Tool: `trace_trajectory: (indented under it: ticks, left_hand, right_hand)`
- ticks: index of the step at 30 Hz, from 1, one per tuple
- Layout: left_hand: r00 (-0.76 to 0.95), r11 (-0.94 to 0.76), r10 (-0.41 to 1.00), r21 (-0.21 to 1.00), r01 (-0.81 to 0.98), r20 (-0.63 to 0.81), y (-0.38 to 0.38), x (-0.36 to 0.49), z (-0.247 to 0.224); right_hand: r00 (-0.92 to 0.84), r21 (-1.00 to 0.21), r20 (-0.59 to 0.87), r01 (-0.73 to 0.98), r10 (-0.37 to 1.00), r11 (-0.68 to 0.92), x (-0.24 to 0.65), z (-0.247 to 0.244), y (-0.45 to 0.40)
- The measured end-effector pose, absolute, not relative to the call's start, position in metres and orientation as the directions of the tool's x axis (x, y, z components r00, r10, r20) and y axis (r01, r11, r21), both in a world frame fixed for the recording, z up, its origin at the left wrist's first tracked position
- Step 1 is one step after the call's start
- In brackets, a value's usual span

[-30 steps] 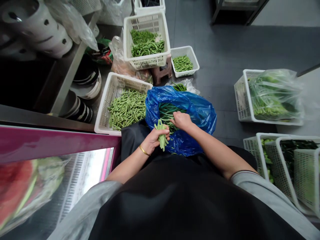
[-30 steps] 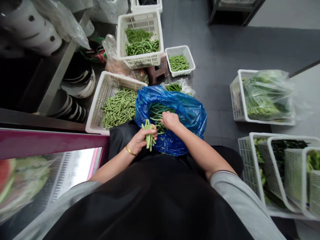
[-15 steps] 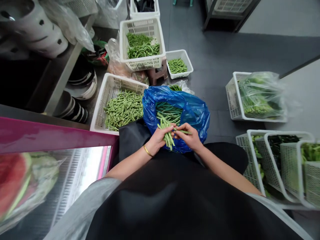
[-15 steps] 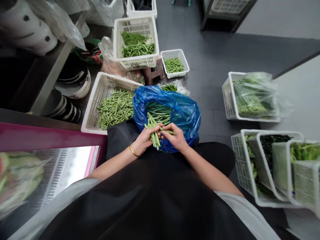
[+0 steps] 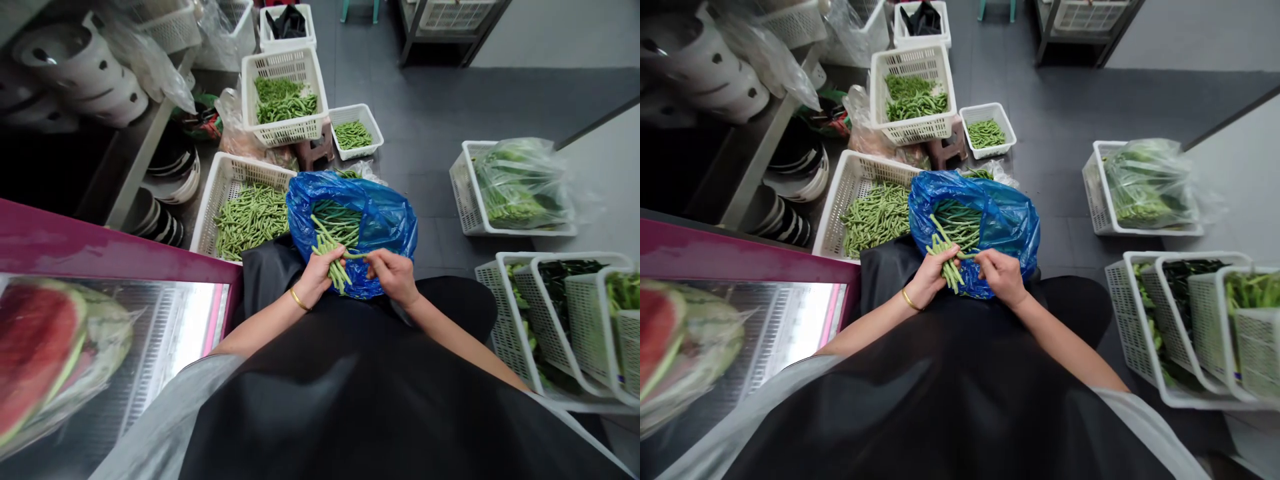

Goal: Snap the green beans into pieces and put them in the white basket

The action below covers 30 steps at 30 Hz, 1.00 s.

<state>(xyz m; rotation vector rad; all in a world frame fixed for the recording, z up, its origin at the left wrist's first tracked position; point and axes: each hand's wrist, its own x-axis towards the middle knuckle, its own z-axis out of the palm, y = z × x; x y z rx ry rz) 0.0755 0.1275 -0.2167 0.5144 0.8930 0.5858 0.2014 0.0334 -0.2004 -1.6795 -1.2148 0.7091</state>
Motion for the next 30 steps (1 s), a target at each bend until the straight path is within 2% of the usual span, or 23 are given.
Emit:
trace_trajectory:
  ticks: [1,3,6,8,10,12,13,16,19,21,23,26,28,30]
  left_hand:
    - [0.497,0.716,0.675,0.647,-0.262,-0.545,0.126,0.076,-0.216]
    - [0.491,0.652,0.727,0.705,-0.277,-0.480,0.122,0.077,-0.213]
    - [0.495,0.550,0.782,0.793,-0.262,-0.379,0.118,0.074,-0.208]
    - [0.555,0.539,0.755,0.812,-0.222,-0.349,0.119,0.069,-0.206]
    - [0.666,0.580,0.657,0.801,-0.148,-0.353,0.124,0.064,-0.206]
    - [0.774,0.629,0.514,0.776,-0.047,-0.370,0.130,0.061,-0.208]
    - [0.812,0.646,0.445,0.764,0.002,-0.379,0.132,0.060,-0.209]
    - [0.866,0.676,0.298,0.729,0.105,-0.401,0.133,0.059,-0.214]
    - [0.862,0.716,0.242,0.682,0.152,-0.446,0.128,0.055,-0.218]
    - [0.831,0.749,0.271,0.649,0.135,-0.486,0.125,0.051,-0.222]
    - [0.756,0.785,0.377,0.618,0.046,-0.535,0.126,0.049,-0.227]
    - [0.542,0.827,0.520,0.548,-0.125,-0.660,0.136,0.049,-0.235]
    - [0.511,0.856,0.494,0.496,-0.145,-0.703,0.142,0.052,-0.236]
    - [0.646,0.879,0.398,0.472,-0.066,-0.651,0.144,0.055,-0.232]
  right_hand:
    - [0.432,-0.961,0.006,0.252,0.902,-0.114,0.200,-0.202,0.038]
    - [0.557,-0.992,-0.120,-0.032,0.822,-0.123,0.204,-0.210,0.049]
    - [0.647,-0.964,-0.249,-0.237,0.721,-0.121,0.226,-0.224,0.058]
    - [0.543,-0.944,-0.327,-0.226,0.773,-0.241,0.242,-0.226,0.054]
    - [0.273,-0.903,-0.429,-0.106,0.861,-0.417,0.251,-0.221,0.046]
    - [0.075,-0.876,-0.482,-0.028,0.873,-0.481,0.252,-0.211,0.042]
    - [0.055,-0.881,-0.473,-0.057,0.880,-0.470,0.251,-0.206,0.044]
    - [0.177,-0.909,-0.383,-0.249,0.907,-0.336,0.248,-0.196,0.061]
    - [0.296,-0.930,-0.321,-0.280,0.900,-0.240,0.248,-0.192,0.077]
    - [0.390,-0.957,-0.267,-0.216,0.881,-0.194,0.244,-0.189,0.073]
    - [0.486,-0.988,-0.154,-0.097,0.860,-0.123,0.233,-0.183,0.058]
    - [0.535,-0.995,0.021,0.098,0.845,-0.037,0.212,-0.171,0.028]
    - [0.458,-0.992,-0.024,0.099,0.889,-0.078,0.202,-0.169,0.019]
    - [0.360,-0.986,-0.154,0.005,0.920,-0.166,0.199,-0.176,0.023]
